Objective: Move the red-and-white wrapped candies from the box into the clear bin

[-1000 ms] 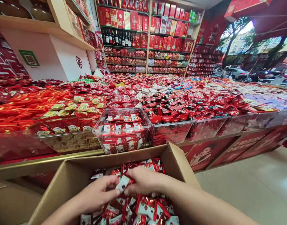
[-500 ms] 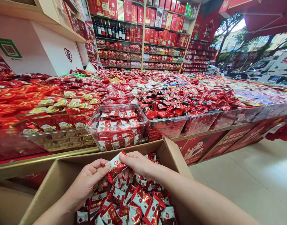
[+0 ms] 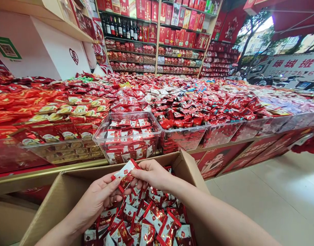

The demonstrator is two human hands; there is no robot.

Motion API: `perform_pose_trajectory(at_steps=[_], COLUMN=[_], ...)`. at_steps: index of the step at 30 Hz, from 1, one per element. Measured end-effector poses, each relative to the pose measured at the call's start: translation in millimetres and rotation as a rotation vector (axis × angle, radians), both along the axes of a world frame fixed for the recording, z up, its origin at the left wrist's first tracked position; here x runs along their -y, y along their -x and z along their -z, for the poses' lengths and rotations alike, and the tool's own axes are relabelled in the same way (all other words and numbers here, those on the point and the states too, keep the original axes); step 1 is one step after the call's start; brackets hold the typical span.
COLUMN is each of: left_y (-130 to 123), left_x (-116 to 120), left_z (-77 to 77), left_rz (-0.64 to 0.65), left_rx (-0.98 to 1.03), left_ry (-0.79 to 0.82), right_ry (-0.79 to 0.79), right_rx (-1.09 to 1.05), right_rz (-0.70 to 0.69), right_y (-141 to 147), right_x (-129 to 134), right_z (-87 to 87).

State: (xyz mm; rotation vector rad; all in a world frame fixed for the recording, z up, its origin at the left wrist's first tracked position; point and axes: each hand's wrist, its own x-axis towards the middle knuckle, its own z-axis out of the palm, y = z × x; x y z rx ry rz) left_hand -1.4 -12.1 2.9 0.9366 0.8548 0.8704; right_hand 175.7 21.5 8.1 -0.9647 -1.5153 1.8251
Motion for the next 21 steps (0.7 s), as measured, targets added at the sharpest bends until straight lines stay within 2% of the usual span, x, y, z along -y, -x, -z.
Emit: perform_pose_trajectory(at_steps=[4, 9, 15, 21], left_y=[0.8, 2.1, -0.9, -2.1], left_x=[2.4, 6.2, 6.0, 6.4], left_z=[-4.4, -5.9, -2.4, 1.6], left_rz=[0.020, 0.014, -0.051, -0.148], left_rx=[0.060, 0.095, -0.083, -0.110], left_ry=[0.024, 0.067, -0.048, -0.070], right_ry=[0.059, 0.016, -0.048, -0.208], right_rx=[-0.064, -0.036, 0.046, 0.098], right_rz=[0.005, 0.040, 0.053, 0.159], right_y=[-2.3, -2.7, 2.2, 7.3], right_x=[-1.9, -3.0, 0.0, 3.8], right_z=[-0.5, 1.1, 1.9, -0.6])
